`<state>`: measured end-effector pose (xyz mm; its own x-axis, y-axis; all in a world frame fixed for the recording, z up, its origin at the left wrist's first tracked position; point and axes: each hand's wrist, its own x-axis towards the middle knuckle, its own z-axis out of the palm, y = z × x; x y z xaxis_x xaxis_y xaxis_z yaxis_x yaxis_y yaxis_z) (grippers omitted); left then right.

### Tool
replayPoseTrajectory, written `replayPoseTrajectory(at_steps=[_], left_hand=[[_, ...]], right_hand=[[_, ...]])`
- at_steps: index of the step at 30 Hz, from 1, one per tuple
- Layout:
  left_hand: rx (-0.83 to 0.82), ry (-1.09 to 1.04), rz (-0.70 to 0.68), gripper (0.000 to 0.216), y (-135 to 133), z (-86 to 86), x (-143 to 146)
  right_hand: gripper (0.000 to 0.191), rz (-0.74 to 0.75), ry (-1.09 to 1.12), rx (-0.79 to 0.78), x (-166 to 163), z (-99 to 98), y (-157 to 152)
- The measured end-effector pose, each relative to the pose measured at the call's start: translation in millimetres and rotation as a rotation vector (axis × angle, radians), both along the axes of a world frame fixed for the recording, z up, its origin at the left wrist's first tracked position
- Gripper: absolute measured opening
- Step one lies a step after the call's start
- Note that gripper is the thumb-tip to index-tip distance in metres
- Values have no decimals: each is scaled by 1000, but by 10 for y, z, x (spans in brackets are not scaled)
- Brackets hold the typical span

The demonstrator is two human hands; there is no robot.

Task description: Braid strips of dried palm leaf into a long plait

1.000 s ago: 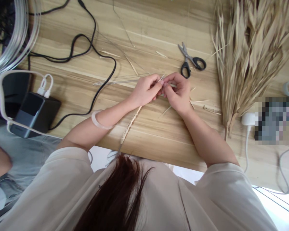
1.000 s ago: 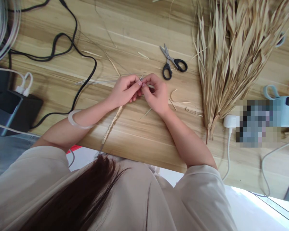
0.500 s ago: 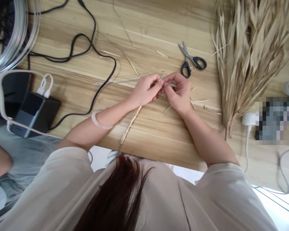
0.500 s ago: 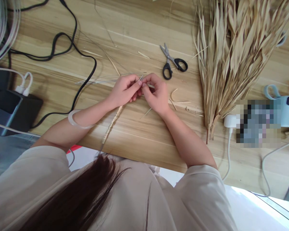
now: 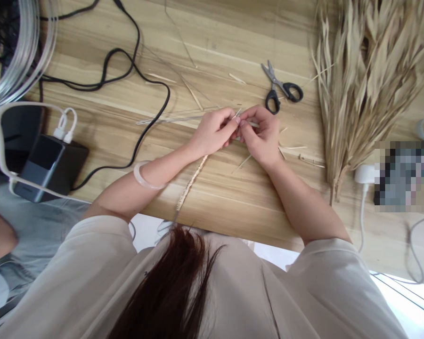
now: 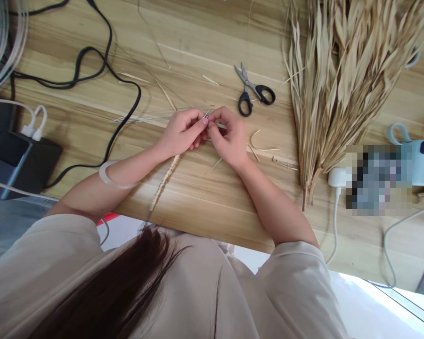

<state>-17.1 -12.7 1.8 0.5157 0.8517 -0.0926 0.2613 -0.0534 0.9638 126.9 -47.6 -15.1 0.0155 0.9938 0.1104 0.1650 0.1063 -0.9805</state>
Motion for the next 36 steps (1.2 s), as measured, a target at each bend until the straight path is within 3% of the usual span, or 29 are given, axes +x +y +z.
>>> replayPoseTrajectory(at_steps=[10,36], left_hand=[[16,12,-6,35,2,-7,1],[20,-13,-3,35,4,-42,16]], right_hand=[[26,22,-45,51,22,-43,10],[18,15,41,-4,13,-9,7]])
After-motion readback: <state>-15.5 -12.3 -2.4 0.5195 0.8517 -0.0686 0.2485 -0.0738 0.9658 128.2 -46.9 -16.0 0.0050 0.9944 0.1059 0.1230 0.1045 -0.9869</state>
